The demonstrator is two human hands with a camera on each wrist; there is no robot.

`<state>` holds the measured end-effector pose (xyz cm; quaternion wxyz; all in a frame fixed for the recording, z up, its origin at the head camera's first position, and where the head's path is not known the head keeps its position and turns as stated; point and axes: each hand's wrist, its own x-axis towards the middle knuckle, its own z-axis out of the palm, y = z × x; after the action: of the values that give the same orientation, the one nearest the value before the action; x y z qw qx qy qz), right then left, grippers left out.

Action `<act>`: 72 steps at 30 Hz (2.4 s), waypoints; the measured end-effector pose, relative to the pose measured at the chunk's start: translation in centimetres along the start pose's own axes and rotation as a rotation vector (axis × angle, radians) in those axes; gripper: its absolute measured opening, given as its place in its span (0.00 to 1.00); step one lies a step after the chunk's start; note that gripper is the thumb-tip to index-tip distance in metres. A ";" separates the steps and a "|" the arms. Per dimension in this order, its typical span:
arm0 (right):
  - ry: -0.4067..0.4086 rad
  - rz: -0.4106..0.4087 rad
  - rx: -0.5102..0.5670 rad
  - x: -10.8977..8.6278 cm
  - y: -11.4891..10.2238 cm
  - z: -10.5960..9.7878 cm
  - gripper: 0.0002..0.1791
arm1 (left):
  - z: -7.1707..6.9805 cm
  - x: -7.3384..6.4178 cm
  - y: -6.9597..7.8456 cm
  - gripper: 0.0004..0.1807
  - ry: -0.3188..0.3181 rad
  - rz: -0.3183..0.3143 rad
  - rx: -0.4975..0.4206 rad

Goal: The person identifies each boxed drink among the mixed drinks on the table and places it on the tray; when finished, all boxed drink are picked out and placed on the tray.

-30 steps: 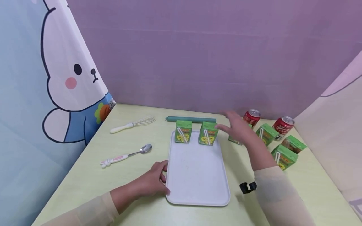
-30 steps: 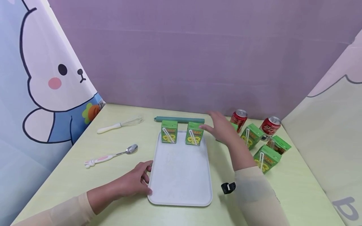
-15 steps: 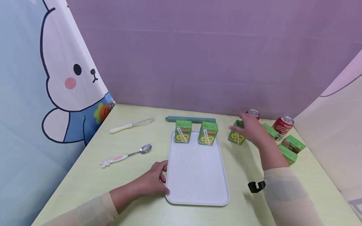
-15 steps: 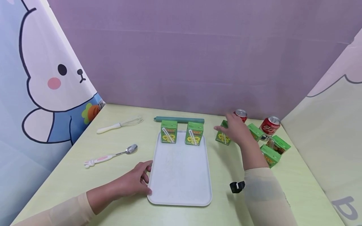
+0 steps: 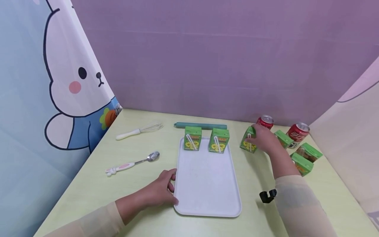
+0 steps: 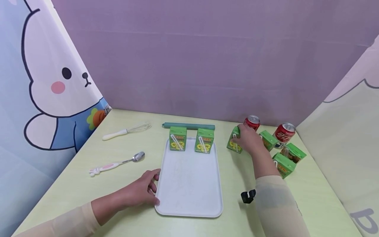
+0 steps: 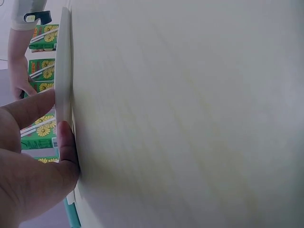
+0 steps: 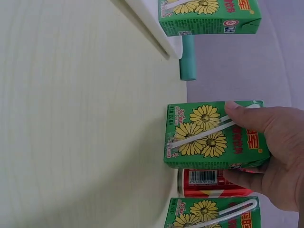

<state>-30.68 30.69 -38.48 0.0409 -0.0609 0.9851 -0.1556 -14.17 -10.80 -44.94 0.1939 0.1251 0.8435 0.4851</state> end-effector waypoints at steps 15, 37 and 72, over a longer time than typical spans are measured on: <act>0.022 0.015 -0.018 -1.0 -0.3 -0.4 0.38 | 0.0 0.1 -0.2 0.58 0.003 0.002 0.004; 0.032 -0.072 -0.128 -6.2 -8.1 -3.8 0.32 | 0.1 0.2 -0.3 0.58 0.007 0.004 0.012; -0.055 -0.421 -0.171 -5.3 -20.7 4.7 0.33 | -0.2 0.0 0.1 0.59 0.004 -0.006 0.012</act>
<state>-22.80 10.46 -36.18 0.0293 -0.2723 0.9588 -0.0748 -14.24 -10.89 -44.75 0.1928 0.1228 0.8472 0.4796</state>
